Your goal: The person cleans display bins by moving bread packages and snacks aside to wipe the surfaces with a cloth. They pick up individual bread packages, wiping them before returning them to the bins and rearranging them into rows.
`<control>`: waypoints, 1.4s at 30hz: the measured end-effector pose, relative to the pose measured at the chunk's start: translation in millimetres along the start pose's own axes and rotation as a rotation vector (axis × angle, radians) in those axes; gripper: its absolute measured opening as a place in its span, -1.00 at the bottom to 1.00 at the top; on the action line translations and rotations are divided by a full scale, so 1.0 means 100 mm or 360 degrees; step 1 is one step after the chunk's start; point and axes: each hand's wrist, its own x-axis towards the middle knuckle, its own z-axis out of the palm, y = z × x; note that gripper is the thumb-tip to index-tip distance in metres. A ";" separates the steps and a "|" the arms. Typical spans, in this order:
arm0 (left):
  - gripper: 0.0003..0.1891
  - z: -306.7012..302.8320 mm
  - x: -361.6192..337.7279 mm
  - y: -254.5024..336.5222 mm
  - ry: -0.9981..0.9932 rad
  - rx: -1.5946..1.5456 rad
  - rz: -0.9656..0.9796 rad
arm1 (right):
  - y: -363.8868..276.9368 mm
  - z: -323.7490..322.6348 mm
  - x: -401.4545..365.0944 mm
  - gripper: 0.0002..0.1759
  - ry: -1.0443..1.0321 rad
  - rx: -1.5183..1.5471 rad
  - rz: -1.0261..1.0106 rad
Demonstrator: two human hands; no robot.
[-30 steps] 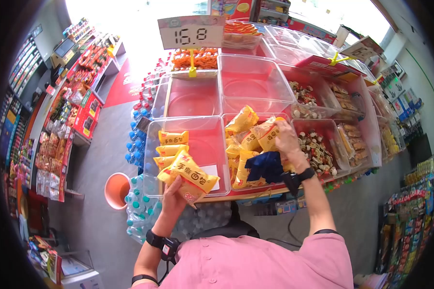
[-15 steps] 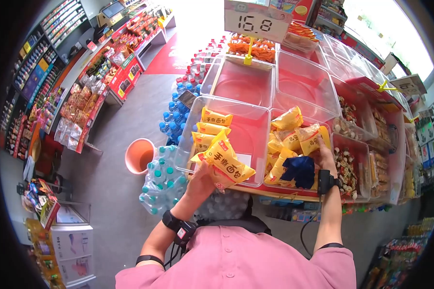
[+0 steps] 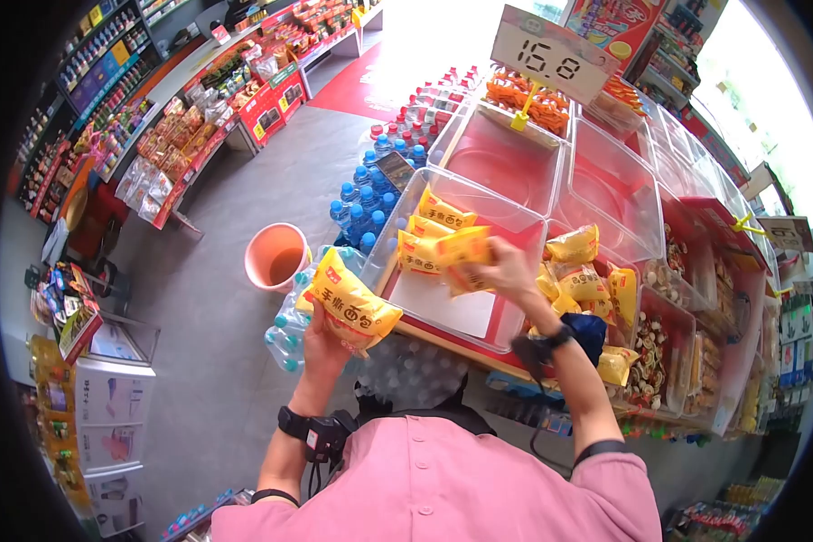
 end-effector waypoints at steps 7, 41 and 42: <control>-0.46 -0.18 -0.21 0.09 0.0118 0.0018 0.0103 | 0.20 1.04 0.47 -0.31 -0.0425 -0.0956 -0.0459; -0.59 -0.17 0.39 -0.30 -0.0105 0.2395 0.0650 | 0.13 0.94 0.01 -0.16 -0.0700 -0.0816 -0.0339; -0.62 -0.16 0.39 -0.26 -0.0144 0.2495 0.0675 | 0.11 0.84 0.02 -0.15 -0.0695 -0.0733 -0.0403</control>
